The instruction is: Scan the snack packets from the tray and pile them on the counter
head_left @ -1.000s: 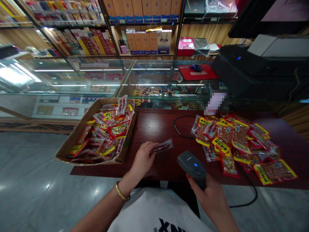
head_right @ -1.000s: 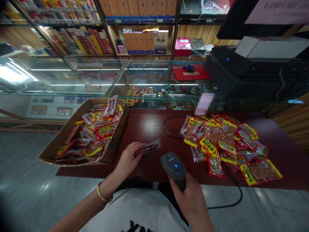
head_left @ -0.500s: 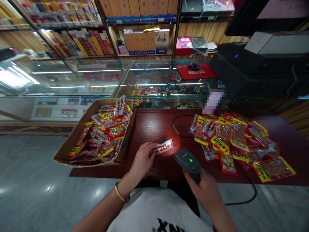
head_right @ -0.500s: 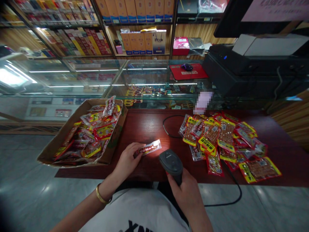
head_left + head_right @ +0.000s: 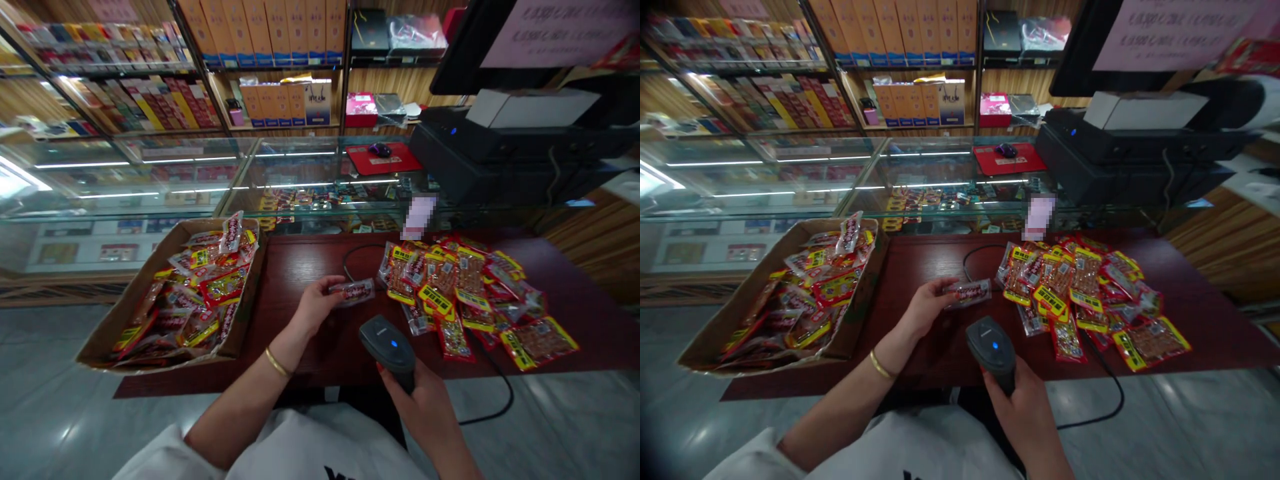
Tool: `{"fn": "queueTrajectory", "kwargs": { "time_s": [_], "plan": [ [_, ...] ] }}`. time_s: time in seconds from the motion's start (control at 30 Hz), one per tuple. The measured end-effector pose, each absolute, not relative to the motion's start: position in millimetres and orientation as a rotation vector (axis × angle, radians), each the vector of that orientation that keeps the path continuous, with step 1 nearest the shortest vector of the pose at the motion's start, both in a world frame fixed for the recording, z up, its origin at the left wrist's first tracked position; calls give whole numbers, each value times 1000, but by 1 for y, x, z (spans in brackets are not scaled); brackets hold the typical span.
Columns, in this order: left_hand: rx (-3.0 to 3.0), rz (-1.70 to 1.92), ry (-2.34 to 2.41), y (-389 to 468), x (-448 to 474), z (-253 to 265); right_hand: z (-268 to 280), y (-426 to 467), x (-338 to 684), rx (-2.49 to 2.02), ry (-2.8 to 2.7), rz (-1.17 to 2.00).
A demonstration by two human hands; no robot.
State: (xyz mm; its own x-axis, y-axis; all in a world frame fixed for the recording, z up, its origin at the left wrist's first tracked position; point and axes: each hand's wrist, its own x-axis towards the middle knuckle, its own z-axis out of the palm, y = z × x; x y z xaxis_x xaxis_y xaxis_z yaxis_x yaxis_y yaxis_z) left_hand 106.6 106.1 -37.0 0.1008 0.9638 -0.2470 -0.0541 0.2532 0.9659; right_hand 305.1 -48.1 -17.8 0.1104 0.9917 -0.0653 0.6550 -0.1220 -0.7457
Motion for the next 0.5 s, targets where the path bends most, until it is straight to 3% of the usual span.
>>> {"fn": "queueTrajectory", "kwargs": {
  "time_s": [0.27, 0.4, 0.5],
  "plan": [
    [1165, 1083, 1223, 165, 174, -15, -15, -51, 304, -1844, -1572, 741],
    [1758, 1234, 1277, 132, 115, 14, -17, -48, 301, -1863, -1592, 744],
    [2086, 1220, 1649, 102, 30, 37, -25, -47, 303, -1871, -1610, 723]
  ]
}}
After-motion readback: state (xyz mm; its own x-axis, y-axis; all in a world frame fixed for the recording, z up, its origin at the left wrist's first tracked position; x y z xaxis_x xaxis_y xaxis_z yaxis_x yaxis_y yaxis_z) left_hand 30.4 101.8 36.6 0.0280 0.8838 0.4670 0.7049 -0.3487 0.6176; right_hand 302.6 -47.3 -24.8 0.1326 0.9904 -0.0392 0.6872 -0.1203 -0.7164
